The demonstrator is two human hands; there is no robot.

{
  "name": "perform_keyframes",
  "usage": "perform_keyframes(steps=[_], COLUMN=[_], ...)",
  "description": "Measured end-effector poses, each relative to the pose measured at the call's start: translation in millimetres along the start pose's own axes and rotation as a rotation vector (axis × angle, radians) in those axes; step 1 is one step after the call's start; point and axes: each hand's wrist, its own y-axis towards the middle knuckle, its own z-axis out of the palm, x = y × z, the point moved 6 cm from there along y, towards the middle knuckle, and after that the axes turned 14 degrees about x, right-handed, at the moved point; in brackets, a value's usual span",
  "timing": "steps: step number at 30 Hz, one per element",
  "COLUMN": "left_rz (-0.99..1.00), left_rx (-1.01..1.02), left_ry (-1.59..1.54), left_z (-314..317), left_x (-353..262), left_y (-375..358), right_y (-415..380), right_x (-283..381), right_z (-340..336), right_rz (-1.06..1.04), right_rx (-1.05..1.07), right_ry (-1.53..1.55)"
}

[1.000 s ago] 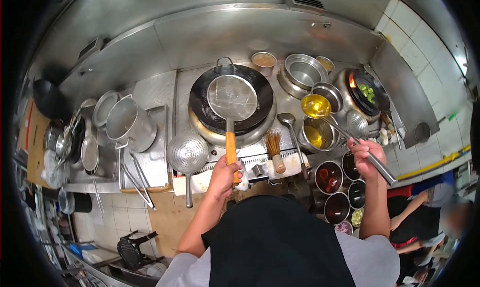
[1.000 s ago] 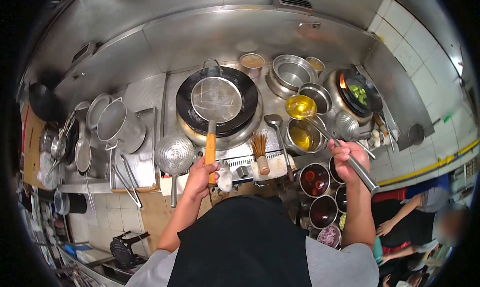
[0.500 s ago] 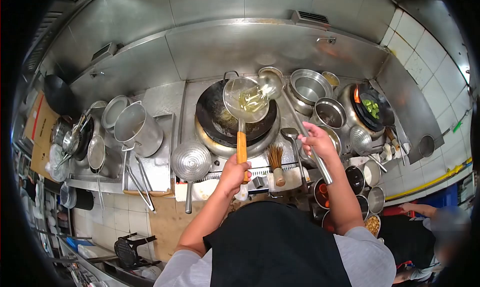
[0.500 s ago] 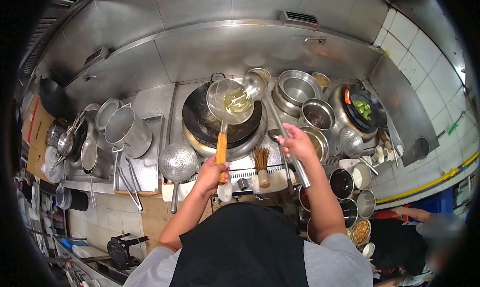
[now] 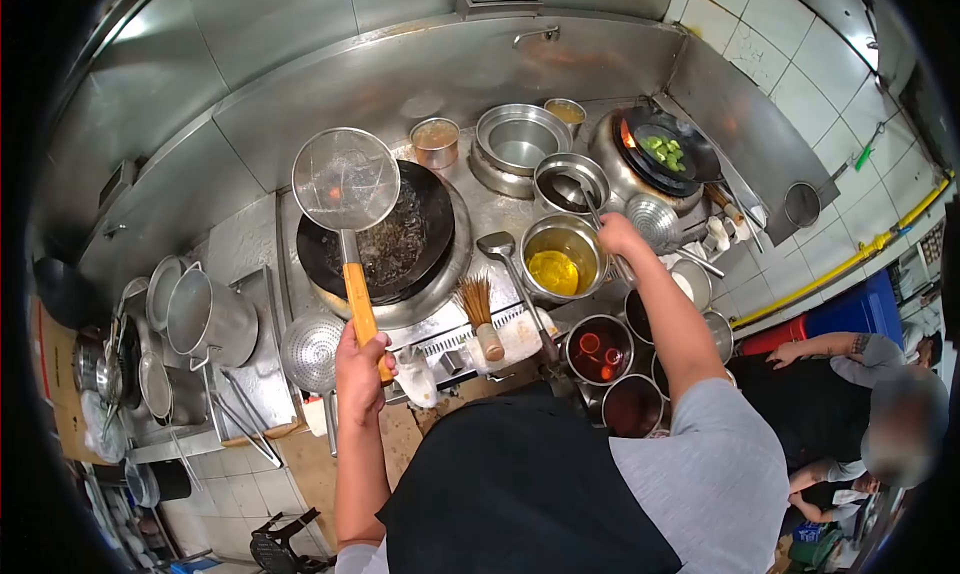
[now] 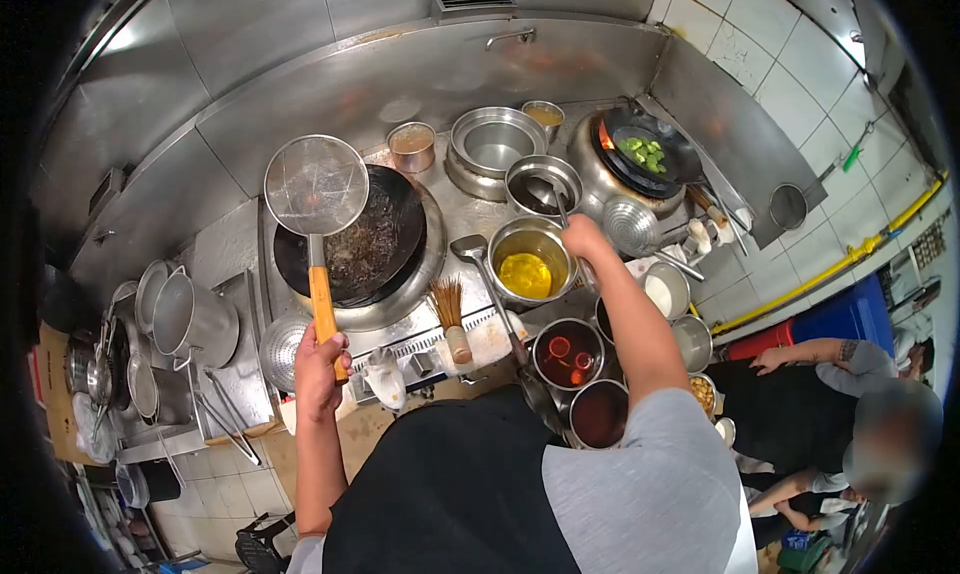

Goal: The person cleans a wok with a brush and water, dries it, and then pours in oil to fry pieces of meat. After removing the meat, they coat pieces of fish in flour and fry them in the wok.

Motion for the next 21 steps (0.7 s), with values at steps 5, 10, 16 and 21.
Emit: perform_keyframes(steps=[5, 10, 16, 21], left_rz=[0.016, 0.009, -0.058, -0.083], left_rx=[-0.035, -0.046, -0.045, 0.018], left_ry=[0.003, -0.022, -0.077, -0.191], left_z=[7, 8, 3, -5], left_x=[-5, -4, 7, 28], left_y=[-5, -10, -7, 6], right_y=[57, 17, -32, -87], right_x=[-27, -35, -17, 55], right_z=[19, -2, -46, -87], right_rz=[0.197, 0.174, 0.101, -0.027], right_rx=[0.325, 0.008, 0.211, 0.351], right_ry=[1.829, 2.658, 2.426, 2.388])
